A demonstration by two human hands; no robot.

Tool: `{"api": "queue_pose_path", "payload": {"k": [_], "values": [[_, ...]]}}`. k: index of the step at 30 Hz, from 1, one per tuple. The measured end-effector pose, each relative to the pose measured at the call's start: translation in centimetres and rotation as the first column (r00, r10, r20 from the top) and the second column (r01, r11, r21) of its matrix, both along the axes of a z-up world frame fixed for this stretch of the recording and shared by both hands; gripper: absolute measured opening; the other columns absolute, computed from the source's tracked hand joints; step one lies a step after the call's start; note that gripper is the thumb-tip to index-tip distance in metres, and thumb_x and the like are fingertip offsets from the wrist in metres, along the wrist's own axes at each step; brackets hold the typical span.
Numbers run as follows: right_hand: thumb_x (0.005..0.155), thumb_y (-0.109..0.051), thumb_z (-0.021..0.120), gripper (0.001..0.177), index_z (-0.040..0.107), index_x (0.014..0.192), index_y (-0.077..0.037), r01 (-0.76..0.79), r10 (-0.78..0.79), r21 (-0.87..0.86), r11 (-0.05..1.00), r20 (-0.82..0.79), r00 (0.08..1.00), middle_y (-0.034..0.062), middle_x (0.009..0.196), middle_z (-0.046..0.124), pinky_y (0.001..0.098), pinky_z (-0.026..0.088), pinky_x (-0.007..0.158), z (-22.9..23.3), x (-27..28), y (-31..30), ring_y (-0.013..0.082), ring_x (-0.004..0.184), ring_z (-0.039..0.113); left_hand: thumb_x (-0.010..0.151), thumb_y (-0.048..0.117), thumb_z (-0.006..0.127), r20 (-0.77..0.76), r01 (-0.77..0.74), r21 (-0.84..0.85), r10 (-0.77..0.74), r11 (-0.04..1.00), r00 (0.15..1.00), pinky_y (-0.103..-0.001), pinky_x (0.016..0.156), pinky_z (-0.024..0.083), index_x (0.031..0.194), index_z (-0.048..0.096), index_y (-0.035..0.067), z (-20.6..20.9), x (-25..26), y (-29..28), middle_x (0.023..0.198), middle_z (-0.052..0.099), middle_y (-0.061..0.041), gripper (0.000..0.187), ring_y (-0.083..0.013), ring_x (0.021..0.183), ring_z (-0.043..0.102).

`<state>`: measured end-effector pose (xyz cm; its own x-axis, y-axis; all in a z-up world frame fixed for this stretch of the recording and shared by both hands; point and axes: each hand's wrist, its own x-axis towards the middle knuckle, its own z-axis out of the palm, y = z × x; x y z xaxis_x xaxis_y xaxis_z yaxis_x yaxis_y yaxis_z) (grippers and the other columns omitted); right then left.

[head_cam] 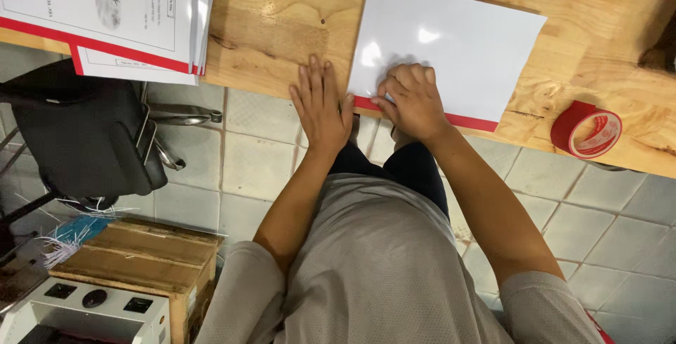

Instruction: The person tapes red tape across the bottom edge of laminated documents, folds the tape over the edge, and places each finished document into a stack. The person repeats this process for several documents.

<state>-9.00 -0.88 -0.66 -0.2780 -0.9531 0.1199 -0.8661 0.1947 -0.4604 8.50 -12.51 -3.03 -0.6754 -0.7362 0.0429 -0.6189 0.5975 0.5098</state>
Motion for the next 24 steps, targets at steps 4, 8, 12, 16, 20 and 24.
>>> {"api": "queue_pose_path", "payload": {"k": [4,8,12,16,20,24], "values": [[0.097,-0.023,0.077,0.016,0.066,0.106,-0.013,0.066,-0.066,-0.008,0.998,-0.030,0.997,0.0025,0.115,0.063,0.0404,0.039,0.099,0.9,1.6,0.3,0.0234,0.112,0.055,0.111,0.034,0.029,-0.059,-0.065,0.100,0.071,0.993,0.996,-0.062,0.131,0.005,0.163,0.038,0.012,-1.4,0.2,0.9,0.174,0.028,-0.011,0.058,-0.0386,0.163,0.022],[0.099,-0.026,0.067,0.045,0.063,0.139,-0.005,0.069,-0.068,0.046,0.997,-0.022,0.997,0.0103,0.145,0.059,0.0398,0.035,0.117,1.6,5.9,0.2,0.0245,0.139,0.049,0.110,0.043,0.035,0.016,-0.012,-0.012,0.013,1.000,1.000,-0.060,0.127,0.005,0.161,0.038,0.007,-2.0,0.3,0.3,0.170,0.028,-0.014,0.062,-0.0399,0.158,0.020],[0.106,-0.045,0.051,0.072,0.036,0.160,0.001,0.028,0.003,0.230,0.973,-0.137,0.991,0.0158,0.168,0.030,0.0435,0.019,0.128,0.2,8.6,2.3,0.0291,0.156,0.025,0.111,0.039,0.034,0.072,-0.003,-0.072,0.008,0.997,0.997,-0.059,0.128,0.006,0.160,0.042,0.012,-2.5,-0.1,1.0,0.170,0.029,-0.014,0.057,-0.0383,0.159,0.021],[0.105,-0.049,0.042,0.072,0.029,0.161,-0.006,0.040,0.089,0.489,0.872,-0.237,0.967,0.0105,0.170,0.022,0.0393,0.016,0.126,-1.1,6.1,7.5,0.0228,0.157,0.019,0.110,0.036,0.035,0.071,0.018,-0.122,-0.009,0.992,0.997,-0.058,0.128,0.005,0.160,0.042,0.011,-1.9,0.0,0.8,0.170,0.030,-0.015,0.057,-0.0387,0.158,0.020],[0.106,-0.038,0.046,0.064,0.035,0.161,-0.005,0.286,-0.188,0.464,0.839,-0.247,0.951,0.0115,0.169,0.033,0.0403,0.024,0.127,0.8,1.9,16.6,0.0253,0.155,0.033,0.110,0.034,0.035,0.062,0.018,-0.119,-0.011,0.993,0.998,-0.058,0.127,0.005,0.160,0.040,0.003,-1.6,-0.4,1.1,0.169,0.030,-0.019,0.059,-0.0408,0.158,0.020],[0.107,-0.027,0.052,0.059,0.046,0.156,0.005,0.487,-0.378,0.364,0.794,-0.332,0.864,0.0230,0.164,0.044,0.0444,0.031,0.128,4.6,-0.4,21.4,0.0347,0.154,0.042,0.110,0.031,0.042,0.001,0.004,-0.128,-0.004,0.992,1.000,-0.058,0.129,0.007,0.158,0.038,-0.005,-1.4,-0.5,1.7,0.170,0.029,-0.020,0.060,-0.0394,0.159,0.020]]}}
